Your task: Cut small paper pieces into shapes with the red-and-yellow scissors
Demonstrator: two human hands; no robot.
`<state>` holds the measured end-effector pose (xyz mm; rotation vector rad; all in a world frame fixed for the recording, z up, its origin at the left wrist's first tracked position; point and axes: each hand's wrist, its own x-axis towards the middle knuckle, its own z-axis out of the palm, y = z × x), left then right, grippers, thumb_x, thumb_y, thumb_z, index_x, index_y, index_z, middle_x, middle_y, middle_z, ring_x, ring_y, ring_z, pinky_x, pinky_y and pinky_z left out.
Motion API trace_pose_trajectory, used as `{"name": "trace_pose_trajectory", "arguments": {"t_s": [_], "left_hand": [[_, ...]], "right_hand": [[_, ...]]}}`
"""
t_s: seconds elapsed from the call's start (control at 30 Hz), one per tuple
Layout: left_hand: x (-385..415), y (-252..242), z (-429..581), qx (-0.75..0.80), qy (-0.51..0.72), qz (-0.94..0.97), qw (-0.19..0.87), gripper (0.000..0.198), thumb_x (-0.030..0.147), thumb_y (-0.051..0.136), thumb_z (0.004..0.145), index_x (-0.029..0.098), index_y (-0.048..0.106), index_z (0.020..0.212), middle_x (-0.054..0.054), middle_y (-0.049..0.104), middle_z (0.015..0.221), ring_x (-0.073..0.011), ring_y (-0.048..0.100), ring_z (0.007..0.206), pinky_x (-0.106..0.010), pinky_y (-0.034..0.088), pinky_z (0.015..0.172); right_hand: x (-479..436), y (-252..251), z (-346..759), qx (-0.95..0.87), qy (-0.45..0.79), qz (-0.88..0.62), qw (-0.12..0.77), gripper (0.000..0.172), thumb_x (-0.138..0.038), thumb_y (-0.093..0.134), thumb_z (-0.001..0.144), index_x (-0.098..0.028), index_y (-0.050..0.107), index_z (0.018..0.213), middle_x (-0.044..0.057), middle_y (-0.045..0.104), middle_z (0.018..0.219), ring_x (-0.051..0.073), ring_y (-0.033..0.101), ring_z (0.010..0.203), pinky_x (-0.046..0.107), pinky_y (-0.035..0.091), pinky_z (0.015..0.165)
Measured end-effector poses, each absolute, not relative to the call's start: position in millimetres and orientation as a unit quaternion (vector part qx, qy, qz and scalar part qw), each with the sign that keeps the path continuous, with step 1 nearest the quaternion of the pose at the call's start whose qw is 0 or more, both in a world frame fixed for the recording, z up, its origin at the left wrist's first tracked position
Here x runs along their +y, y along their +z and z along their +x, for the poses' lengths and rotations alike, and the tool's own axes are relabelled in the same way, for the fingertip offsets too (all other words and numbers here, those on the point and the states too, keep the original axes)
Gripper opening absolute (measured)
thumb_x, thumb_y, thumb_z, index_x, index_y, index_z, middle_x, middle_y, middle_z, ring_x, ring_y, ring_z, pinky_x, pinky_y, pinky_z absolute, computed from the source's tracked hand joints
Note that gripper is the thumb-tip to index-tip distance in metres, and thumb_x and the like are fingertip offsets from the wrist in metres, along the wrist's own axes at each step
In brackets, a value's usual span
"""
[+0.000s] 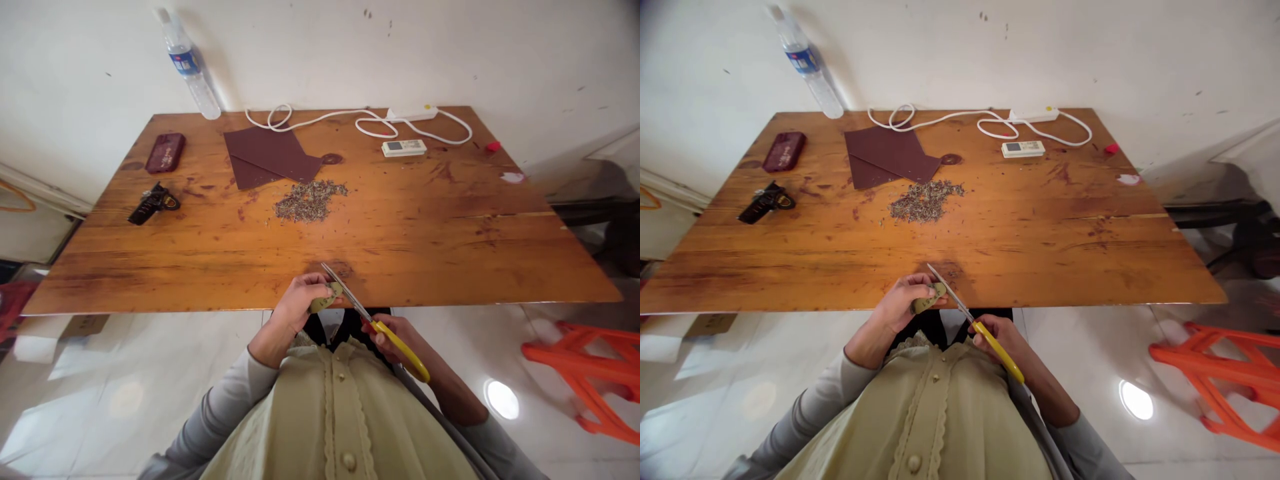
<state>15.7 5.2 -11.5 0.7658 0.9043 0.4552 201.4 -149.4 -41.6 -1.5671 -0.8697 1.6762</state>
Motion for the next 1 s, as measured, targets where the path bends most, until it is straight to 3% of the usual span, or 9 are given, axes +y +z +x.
{"name": "trace_pose_trajectory", "arguments": {"t_s": [0.2, 0.37, 0.5, 0.63, 0.77, 1.0], "left_hand": [[5, -10, 17, 0.424, 0.208, 0.344, 0.811, 0.016, 0.020, 0.076, 0.050, 0.020, 0.061, 0.057, 0.000, 0.065, 0.065, -0.0166, 0.064, 0.063, -0.032, 0.052, 0.071], [6, -10, 15, 0.418, 0.204, 0.364, 0.807, 0.013, 0.020, 0.075, 0.052, 0.020, 0.063, 0.058, -0.001, 0.065, 0.066, -0.0167, 0.063, 0.064, -0.031, 0.051, 0.070], [6, -11, 14, 0.419, 0.203, 0.362, 0.808, 0.013, 0.020, 0.074, 0.052, 0.019, 0.063, 0.058, -0.002, 0.066, 0.065, -0.0168, 0.064, 0.064, -0.030, 0.051, 0.071], [6, -11, 14, 0.418, 0.192, 0.348, 0.817, 0.015, 0.020, 0.075, 0.051, 0.019, 0.062, 0.059, -0.001, 0.065, 0.064, -0.0163, 0.064, 0.062, -0.030, 0.051, 0.069], [5, -11, 15, 0.414, 0.198, 0.343, 0.819, 0.016, 0.021, 0.076, 0.053, 0.020, 0.062, 0.061, -0.001, 0.066, 0.067, -0.0174, 0.065, 0.065, -0.031, 0.053, 0.072], [4, -13, 15, 0.421, 0.216, 0.354, 0.807, 0.016, 0.022, 0.076, 0.054, 0.020, 0.060, 0.056, -0.001, 0.065, 0.065, -0.0182, 0.065, 0.065, -0.033, 0.053, 0.074]], "right_hand": [[-149, -42, 206, -0.391, 0.632, -0.571, 0.348, 0.080, -0.089, 0.062, 0.072, -0.015, 0.067, 0.101, -0.002, 0.047, 0.072, 0.012, 0.034, 0.057, 0.026, 0.028, 0.050], [-140, -32, 209, -0.426, 0.611, -0.590, 0.312, 0.059, -0.071, 0.071, 0.075, -0.016, 0.064, 0.095, -0.001, 0.051, 0.072, 0.014, 0.040, 0.061, 0.028, 0.034, 0.055], [-138, -31, 210, -0.416, 0.617, -0.595, 0.303, 0.051, -0.063, 0.073, 0.075, -0.017, 0.064, 0.093, -0.003, 0.049, 0.069, 0.013, 0.038, 0.058, 0.027, 0.032, 0.053], [-142, -38, 212, -0.395, 0.635, -0.588, 0.310, 0.067, -0.079, 0.071, 0.070, -0.016, 0.065, 0.095, -0.004, 0.044, 0.068, 0.011, 0.030, 0.056, 0.026, 0.025, 0.049], [-144, -40, 214, -0.407, 0.643, -0.566, 0.317, 0.087, -0.092, 0.059, 0.070, -0.013, 0.065, 0.106, -0.001, 0.046, 0.075, 0.013, 0.035, 0.061, 0.026, 0.028, 0.053], [-140, -41, 214, -0.423, 0.627, -0.574, 0.314, 0.074, -0.084, 0.067, 0.071, -0.015, 0.063, 0.096, -0.003, 0.045, 0.071, 0.013, 0.034, 0.060, 0.027, 0.029, 0.053]]}}
